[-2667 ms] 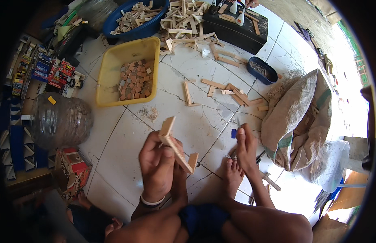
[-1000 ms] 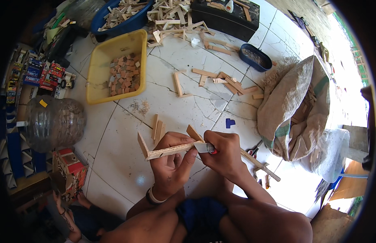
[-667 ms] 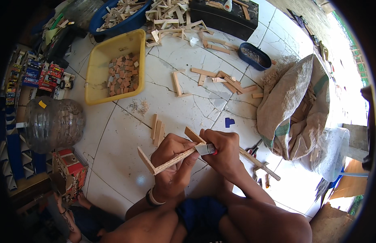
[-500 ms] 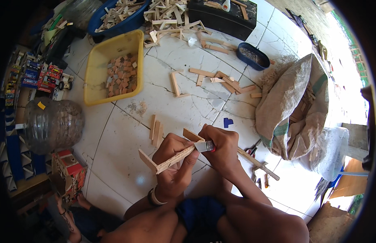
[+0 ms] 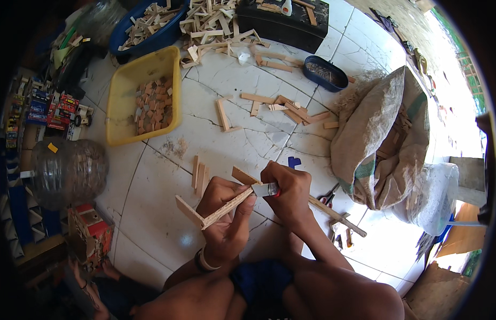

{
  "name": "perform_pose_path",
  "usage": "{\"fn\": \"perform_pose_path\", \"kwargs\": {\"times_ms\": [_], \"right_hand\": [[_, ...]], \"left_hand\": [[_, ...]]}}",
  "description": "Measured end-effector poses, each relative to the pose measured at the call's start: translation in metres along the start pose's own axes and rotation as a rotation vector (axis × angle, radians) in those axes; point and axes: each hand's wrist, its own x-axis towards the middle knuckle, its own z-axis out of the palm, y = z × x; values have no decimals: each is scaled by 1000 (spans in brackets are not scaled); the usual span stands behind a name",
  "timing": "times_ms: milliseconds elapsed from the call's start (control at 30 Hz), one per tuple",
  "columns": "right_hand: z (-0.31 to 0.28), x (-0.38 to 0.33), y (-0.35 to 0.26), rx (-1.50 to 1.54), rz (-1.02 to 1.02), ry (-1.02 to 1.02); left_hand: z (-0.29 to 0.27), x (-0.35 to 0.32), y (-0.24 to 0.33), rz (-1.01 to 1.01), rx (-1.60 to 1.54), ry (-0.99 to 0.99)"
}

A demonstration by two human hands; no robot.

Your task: The person sits on the floor and uses a small knife to carve and shape a small wooden piece. They hold the wood in one hand and carefully shave off material with the knife in the other, occasionally rotating the piece to work on different sides.

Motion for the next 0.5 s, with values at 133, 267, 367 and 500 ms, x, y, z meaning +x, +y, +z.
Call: {"fn": "perform_pose_path", "kwargs": {"times_ms": [133,267,367,500], "right_hand": [[-6,0,-2,54,12,-30],[-8,0,-2,57,35,-35],[-7,0,0,40,37,-21],[-6,-1,3,41,43,-20]], "left_hand": [[3,2,3,3,-80,-17],[6,3,4,13,-52,-3],[6,4,3,19,-33,3],[4,4,4,20,0,4]]}}
